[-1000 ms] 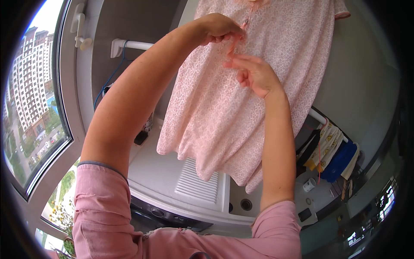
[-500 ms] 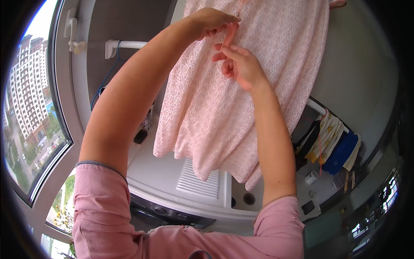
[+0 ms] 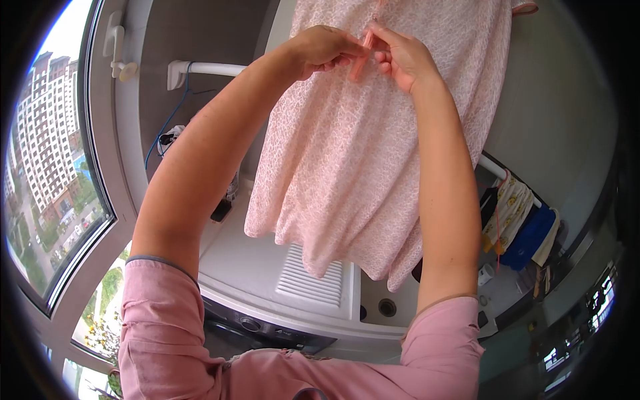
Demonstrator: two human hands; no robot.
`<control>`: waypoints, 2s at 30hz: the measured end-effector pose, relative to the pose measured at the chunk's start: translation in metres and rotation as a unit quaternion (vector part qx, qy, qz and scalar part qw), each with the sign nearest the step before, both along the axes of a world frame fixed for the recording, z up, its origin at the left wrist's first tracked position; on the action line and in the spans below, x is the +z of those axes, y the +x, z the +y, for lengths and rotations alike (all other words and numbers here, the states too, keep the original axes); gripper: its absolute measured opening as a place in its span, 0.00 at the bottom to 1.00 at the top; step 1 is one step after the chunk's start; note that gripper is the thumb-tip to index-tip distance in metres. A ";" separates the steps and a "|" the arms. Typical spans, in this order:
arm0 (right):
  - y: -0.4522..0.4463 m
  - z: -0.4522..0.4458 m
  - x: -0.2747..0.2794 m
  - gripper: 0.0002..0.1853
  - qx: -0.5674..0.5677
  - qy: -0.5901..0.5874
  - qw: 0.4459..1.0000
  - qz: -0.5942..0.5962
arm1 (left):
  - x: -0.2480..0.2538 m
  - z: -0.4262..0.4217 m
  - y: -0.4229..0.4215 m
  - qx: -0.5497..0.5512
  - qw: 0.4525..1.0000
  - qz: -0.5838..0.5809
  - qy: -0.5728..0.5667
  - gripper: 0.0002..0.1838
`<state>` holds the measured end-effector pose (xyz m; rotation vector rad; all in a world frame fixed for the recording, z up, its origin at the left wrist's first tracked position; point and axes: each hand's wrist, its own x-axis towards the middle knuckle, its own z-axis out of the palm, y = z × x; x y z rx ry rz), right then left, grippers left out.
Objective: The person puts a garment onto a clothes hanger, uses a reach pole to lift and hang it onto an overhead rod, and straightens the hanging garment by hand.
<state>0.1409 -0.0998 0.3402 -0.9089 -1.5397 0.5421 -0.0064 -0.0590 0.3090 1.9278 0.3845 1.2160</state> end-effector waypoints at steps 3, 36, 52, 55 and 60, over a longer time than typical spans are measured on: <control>0.000 0.002 0.003 0.12 -0.005 0.027 1.000 0.005 | -0.001 0.001 0.004 0.040 0.999 -0.001 0.014 0.06; -0.005 0.004 0.001 0.10 0.007 0.018 0.999 0.031 | -0.009 -0.008 0.011 -0.045 0.998 -0.038 -0.004 0.17; -0.012 0.013 -0.011 0.08 -0.052 0.035 0.991 0.117 | -0.096 0.001 0.012 -0.193 0.972 0.002 -0.138 0.14; -0.007 0.012 -0.023 0.08 -0.033 0.026 0.998 0.044 | -0.110 -0.003 0.008 -0.147 0.977 0.077 -0.131 0.12; -0.008 0.001 -0.043 0.07 -0.058 -0.009 0.996 -0.069 | -0.074 -0.011 -0.016 0.025 0.998 -0.018 -0.047 0.14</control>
